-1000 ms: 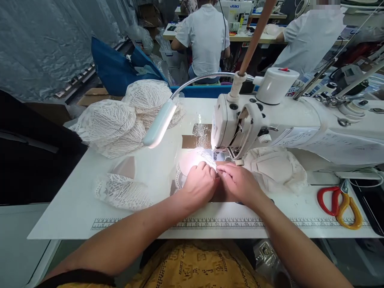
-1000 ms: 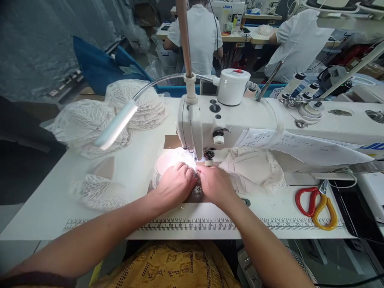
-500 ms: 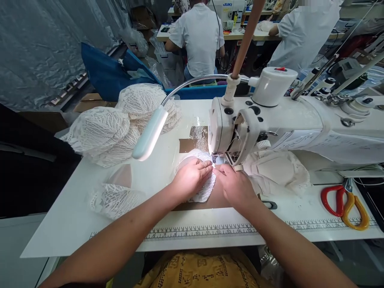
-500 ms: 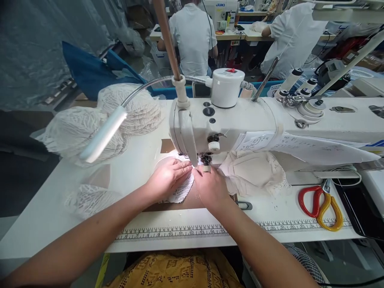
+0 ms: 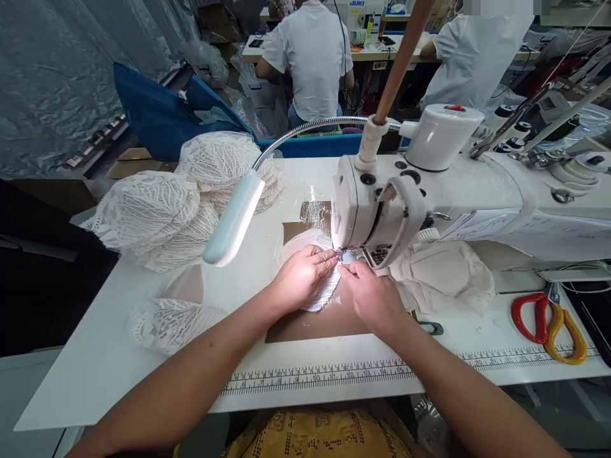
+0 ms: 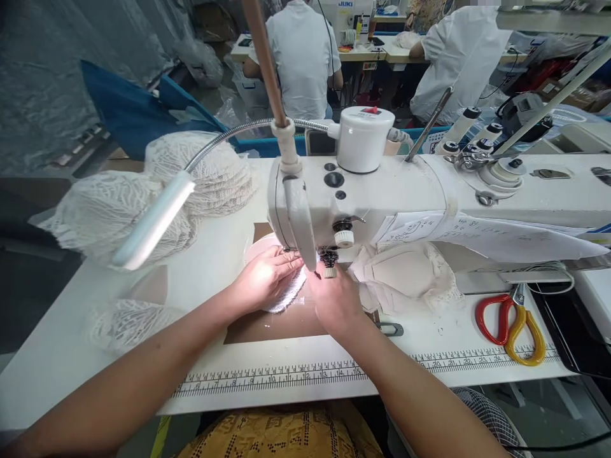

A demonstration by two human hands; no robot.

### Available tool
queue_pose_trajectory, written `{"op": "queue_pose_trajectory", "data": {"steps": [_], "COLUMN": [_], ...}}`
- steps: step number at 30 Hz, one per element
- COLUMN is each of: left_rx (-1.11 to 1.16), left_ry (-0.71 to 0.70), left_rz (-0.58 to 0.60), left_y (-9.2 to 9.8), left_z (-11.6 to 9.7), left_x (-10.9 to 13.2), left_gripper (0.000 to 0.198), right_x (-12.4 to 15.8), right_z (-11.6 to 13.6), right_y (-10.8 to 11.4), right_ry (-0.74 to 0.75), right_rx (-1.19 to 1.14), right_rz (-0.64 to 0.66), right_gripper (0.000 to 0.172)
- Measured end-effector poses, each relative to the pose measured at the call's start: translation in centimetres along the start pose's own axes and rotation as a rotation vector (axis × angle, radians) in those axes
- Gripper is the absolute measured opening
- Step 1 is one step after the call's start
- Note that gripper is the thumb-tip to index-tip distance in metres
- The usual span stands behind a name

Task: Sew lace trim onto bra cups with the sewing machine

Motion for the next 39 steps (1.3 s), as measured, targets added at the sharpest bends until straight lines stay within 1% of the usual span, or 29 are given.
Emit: {"op": "queue_pose_trajectory", "data": {"steps": [6, 10, 13, 16, 18, 20, 23, 25, 27, 28, 29, 30, 31, 32, 33, 35, 37, 39], "left_rx": [-0.038, -0.083, -0.135, -0.197, -0.240, -0.277, -0.259, -0.206, -0.209, -0.253, -0.322, -0.381, -0.420, -0.422, -0.390, -0.348, -0.289, -0.111], "left_ry": [0.052, 0.123, 0.143, 0.153, 0.200, 0.277, 0.379, 0.412, 0.473, 0.540, 0.640, 0.768, 0.911, 1.031, 1.101, 1.111, 1.079, 1.035], "left_rz": [-0.014, 0.044, 0.092, 0.102, 0.107, 0.124, 0.163, 0.165, 0.100, 0.036, -0.040, -0.082, -0.112, -0.144, -0.198, -0.239, -0.268, -0.351], "left_y": [0.3, 0.4, 0.4, 0.4, 0.5, 1.0, 2.6, 4.3, 7.1, 9.0, 11.0, 12.7, 14.0, 14.9, 15.5, 15.8, 15.6, 15.3], "left_z": [0.4, 0.4, 0.2, 0.0, -0.1, -0.1, -0.2, -0.4, 0.0, 0.6, 1.5, 2.6, 3.7, 4.6, 5.1, 5.3, 4.5, 3.1], "left_x": [-0.3, -0.2, 0.1, 0.2, 0.5, 1.0, 2.7, 4.7, 7.8, 9.9, 12.5, 15.5, 18.7, 21.7, 24.2, 27.2, 28.5, 28.6], "left_gripper": [0.033, 0.036, 0.039, 0.040, 0.040, 0.039, 0.036, 0.031, 0.030, 0.032, 0.034, 0.034, 0.032, 0.031, 0.028, 0.024, 0.027, 0.030], "right_x": [0.3, 0.4, 0.5, 0.6, 0.7, 0.9, 1.3, 1.5, 1.5, 1.5, 1.5, 1.5, 1.4, 1.4, 1.4, 1.6, 2.0, 2.6], "right_z": [0.0, -0.2, 0.0, 0.2, 0.1, 0.1, 0.2, 0.1, -0.1, -0.1, -0.2, -0.2, -0.3, -0.3, -0.4, -0.3, 0.0, 0.6], "right_y": [0.3, 0.2, 0.2, 0.3, 0.3, 0.4, 0.7, 0.5, 0.2, 0.1, -0.1, -0.2, -0.3, -0.3, -0.1, 0.6, 1.5, 2.1], "right_ry": [0.029, 0.029, 0.038, 0.052, 0.049, 0.057, 0.112, 0.135, 0.147, 0.146, 0.139, 0.129, 0.118, 0.109, 0.104, 0.110, 0.118, 0.116], "right_rx": [-0.025, -0.016, 0.000, -0.001, -0.010, -0.032, -0.052, -0.048, -0.046, -0.042, -0.037, -0.034, -0.037, -0.053, -0.089, -0.223, -0.401, -0.572], "right_rz": [-0.043, -0.040, -0.041, -0.046, -0.054, -0.086, -0.162, -0.189, -0.190, -0.185, -0.178, -0.173, -0.166, -0.160, -0.154, -0.130, -0.061, 0.069], "right_gripper": [0.052, 0.051, 0.051, 0.051, 0.050, 0.047, 0.042, 0.041, 0.041, 0.042, 0.042, 0.042, 0.042, 0.042, 0.041, 0.038, 0.034, 0.034]}}
Point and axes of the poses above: each hand's wrist, its own x-axis away from the middle knuckle, its own y-axis out of the back of the hand, z = x × y, the point moved 10 cm from there along -x, towards the middle knuckle, and after that the axes turned 9 degrees about -y, right-handed, at the moved point
